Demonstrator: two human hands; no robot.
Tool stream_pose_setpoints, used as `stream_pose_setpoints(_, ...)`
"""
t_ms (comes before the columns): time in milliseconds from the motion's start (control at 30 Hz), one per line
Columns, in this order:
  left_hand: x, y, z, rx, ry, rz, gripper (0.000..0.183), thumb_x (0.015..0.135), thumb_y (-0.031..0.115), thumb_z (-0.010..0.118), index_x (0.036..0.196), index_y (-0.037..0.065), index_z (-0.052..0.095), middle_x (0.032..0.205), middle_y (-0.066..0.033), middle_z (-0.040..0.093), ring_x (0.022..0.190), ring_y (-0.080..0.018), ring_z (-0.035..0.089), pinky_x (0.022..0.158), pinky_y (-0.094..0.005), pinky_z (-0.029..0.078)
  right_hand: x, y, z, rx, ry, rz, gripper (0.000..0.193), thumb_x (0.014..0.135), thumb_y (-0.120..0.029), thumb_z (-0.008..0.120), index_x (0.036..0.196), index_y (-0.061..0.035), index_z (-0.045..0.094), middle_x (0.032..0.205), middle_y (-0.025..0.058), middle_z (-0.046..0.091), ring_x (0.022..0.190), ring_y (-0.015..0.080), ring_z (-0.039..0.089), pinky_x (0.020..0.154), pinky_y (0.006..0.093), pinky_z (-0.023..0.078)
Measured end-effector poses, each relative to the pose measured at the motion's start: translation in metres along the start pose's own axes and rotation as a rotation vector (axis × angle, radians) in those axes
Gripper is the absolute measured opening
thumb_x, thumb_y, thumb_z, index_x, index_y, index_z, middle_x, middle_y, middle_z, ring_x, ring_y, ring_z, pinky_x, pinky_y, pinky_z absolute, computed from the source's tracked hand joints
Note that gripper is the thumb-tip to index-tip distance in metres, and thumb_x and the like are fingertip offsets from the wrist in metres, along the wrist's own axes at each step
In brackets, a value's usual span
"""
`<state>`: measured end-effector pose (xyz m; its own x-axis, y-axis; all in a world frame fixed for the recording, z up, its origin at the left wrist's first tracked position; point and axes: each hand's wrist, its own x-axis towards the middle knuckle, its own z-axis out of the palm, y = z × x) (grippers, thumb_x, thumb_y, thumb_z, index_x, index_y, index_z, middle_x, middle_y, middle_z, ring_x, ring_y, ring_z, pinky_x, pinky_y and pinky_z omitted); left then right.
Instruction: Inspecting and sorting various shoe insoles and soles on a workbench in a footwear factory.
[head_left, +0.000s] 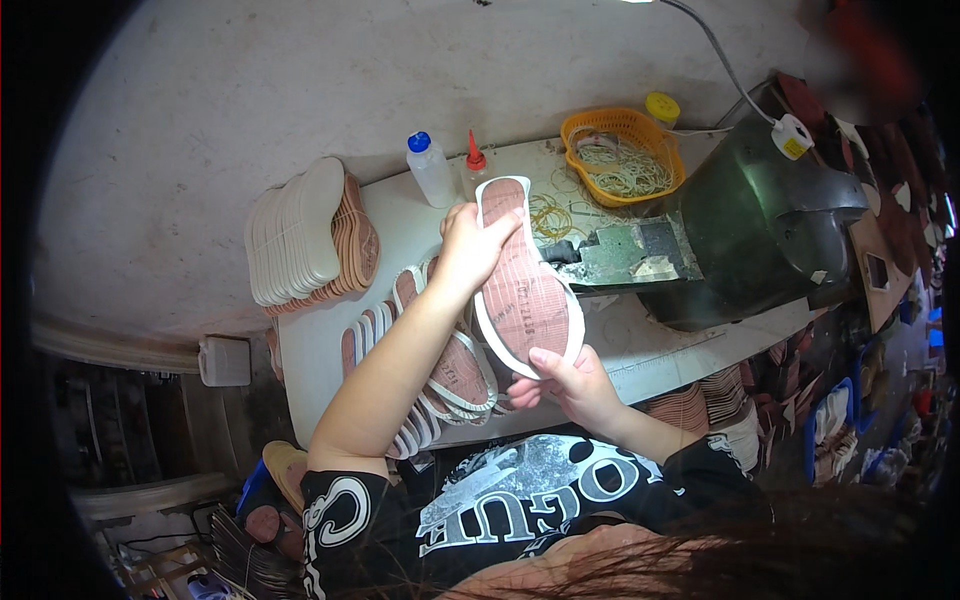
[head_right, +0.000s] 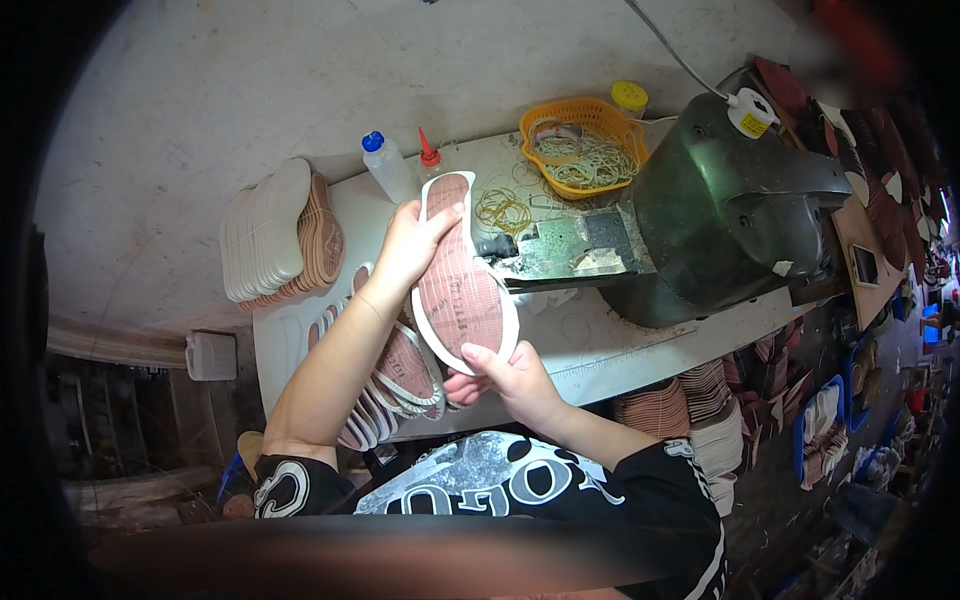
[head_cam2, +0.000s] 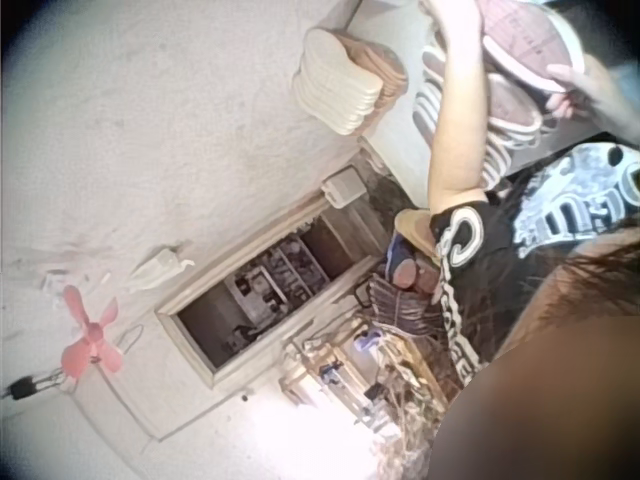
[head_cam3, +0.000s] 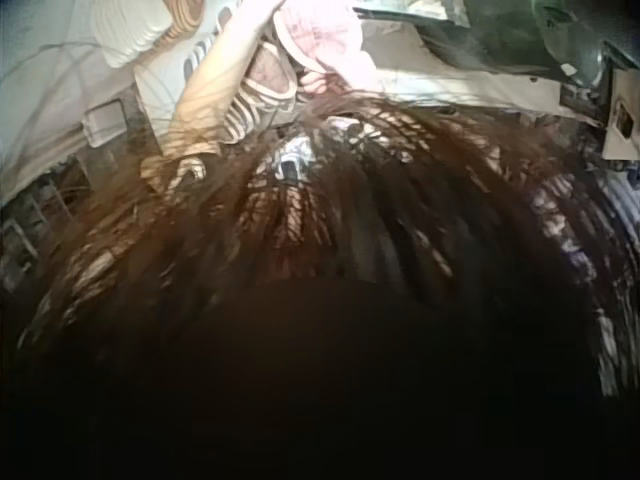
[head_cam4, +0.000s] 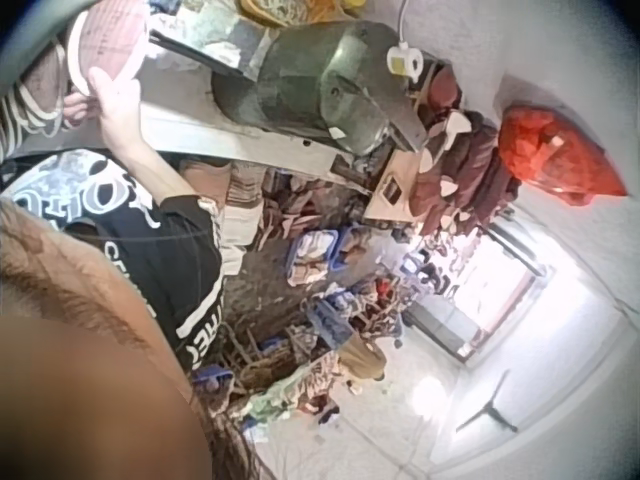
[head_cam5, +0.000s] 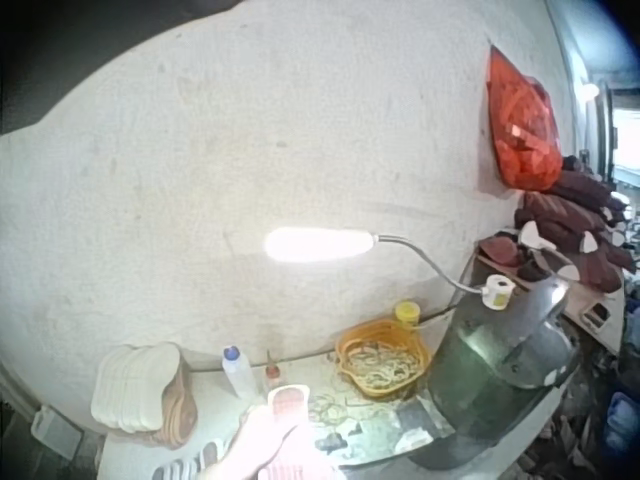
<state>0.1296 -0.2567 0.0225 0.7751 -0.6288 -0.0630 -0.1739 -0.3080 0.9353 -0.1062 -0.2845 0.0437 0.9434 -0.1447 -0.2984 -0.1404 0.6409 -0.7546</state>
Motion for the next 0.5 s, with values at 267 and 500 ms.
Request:
stream_pose_setpoints(267,0.018,0.041,-0.04,0.466,-0.511,0.582,0.065,0.067,0.047,0.075,0.119,0.012,0.058,0.142,-0.0164,0.037,0.137,-0.0364,0.019,0.111,-0.0496,0.017,0.027,-0.012,0.012,0.081,0.07,-0.046,0.037,0.095,-0.028,0.05,0.095,0.0072,0.062,0.077,0.0162,0.067,0.063,0.017,0.065,0.063,0.028,0.054)
stream_pose_setpoints(500,0.037,0.081,-0.047,0.43,-1.085,0.09,0.043,0.067,0.036,0.081,0.092,0.007,0.062,0.084,-0.0014,0.062,0.081,-0.0115,0.057,0.076,-0.0302,0.046,0.044,-0.023,0.01,0.06,0.124,-0.111,0.036,0.097,-0.028,0.049,0.104,0.0056,0.06,0.083,0.0154,0.067,0.066,0.0166,0.065,0.063,0.0265,0.054)
